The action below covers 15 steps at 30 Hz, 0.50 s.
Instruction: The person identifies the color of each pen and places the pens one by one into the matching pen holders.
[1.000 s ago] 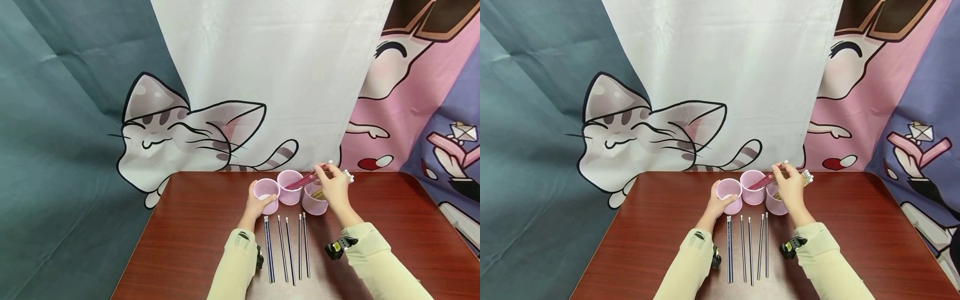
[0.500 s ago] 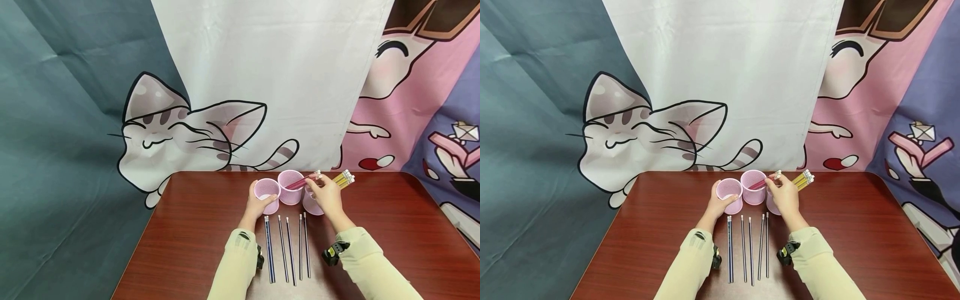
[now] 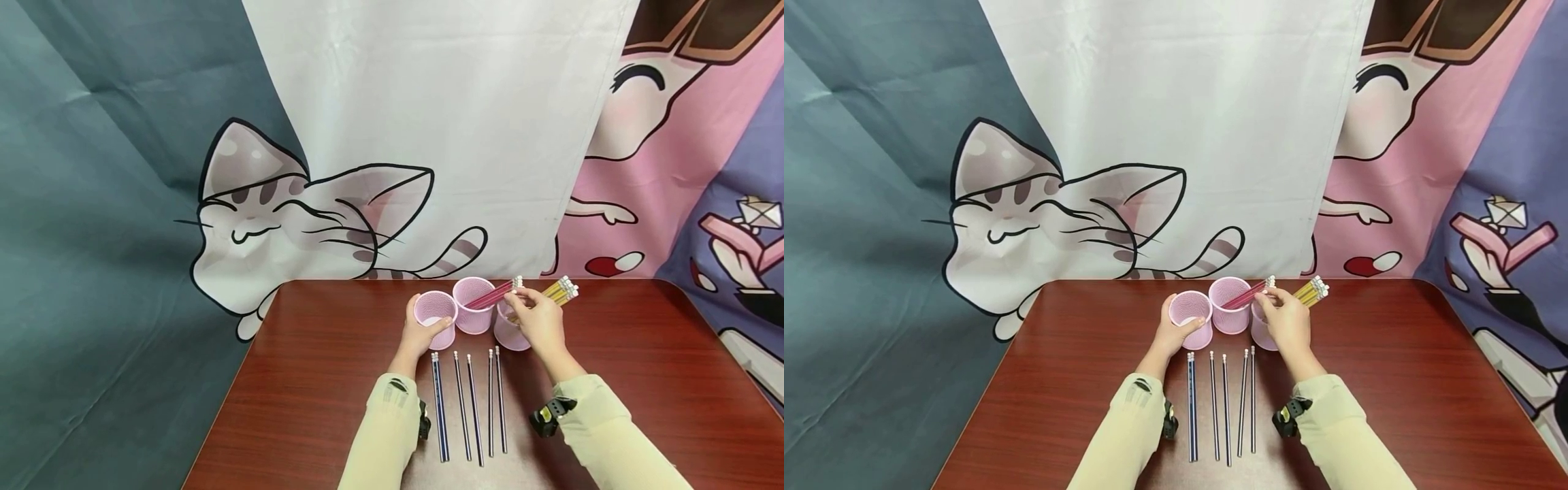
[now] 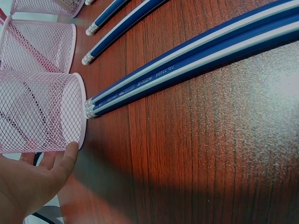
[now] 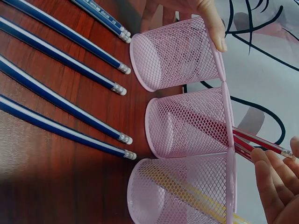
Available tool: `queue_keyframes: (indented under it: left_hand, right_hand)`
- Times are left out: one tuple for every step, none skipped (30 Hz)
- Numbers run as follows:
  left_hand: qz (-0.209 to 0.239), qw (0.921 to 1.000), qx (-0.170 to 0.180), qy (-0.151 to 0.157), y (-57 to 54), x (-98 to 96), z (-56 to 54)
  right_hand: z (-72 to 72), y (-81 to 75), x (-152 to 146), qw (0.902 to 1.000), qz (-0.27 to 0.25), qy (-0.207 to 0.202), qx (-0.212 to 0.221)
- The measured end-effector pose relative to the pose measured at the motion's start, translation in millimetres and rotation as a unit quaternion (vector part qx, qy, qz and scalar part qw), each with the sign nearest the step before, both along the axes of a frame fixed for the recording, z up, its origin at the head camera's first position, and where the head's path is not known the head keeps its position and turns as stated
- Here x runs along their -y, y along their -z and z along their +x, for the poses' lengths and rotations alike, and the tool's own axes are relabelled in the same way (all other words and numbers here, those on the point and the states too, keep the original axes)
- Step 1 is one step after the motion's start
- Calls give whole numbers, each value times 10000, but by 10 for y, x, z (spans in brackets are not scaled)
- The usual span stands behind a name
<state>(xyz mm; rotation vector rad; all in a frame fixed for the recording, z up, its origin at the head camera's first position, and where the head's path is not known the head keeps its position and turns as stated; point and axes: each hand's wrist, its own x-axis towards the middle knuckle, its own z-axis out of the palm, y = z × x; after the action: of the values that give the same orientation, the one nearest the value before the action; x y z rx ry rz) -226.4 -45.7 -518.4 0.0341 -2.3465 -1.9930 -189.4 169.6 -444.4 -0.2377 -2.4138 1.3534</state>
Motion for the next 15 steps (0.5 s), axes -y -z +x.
queue_keyframes:
  left_hand:
    - [14,10000,-27,4,-5,-1,4]
    - [18,10000,-58,7,-11,-2,9]
    - [37,9999,-97,15,-16,-2,13]
    - [58,9999,-121,22,-21,-3,16]
    - [71,9999,-123,32,-24,-3,16]
    - [79,9999,-123,43,-26,-4,16]
    - [66,9999,-118,47,-24,-4,16]
    - [46,9999,-115,51,-23,-4,15]
    - [19,10000,-79,45,-22,-2,14]
    - [-29,10000,-24,24,-22,1,14]
    - [-95,10000,11,-1,-20,5,16]
    - [-166,9998,40,-45,-21,18,19]
    - [-214,9997,84,-90,-27,34,20]
    - [-224,9996,134,-140,-36,52,20]
    - [-127,9997,134,-180,-40,75,16]
  right_hand:
    - [18,9,-6,10000,-23,56,-72]
    - [40,20,-14,9997,-94,124,-163]
    - [63,33,-24,9991,-204,236,-279]
    - [86,50,-36,9979,-273,405,-431]
    - [111,65,-51,9958,-305,641,-586]
    - [127,92,-71,9926,-334,917,-727]
    - [138,126,-95,9886,-367,1200,-827]
    - [147,162,-120,9848,-488,1414,-883]
    - [152,203,-144,9814,-604,1605,-864]
    - [149,251,-168,9795,-686,1728,-780]
    - [146,301,-190,9792,-805,1761,-613]
    - [137,353,-204,9804,-925,1685,-443]
    - [128,397,-213,9829,-1023,1507,-278]
    - [114,443,-222,9857,-1094,1273,-103]
    - [96,487,-229,9886,-1115,1006,56]
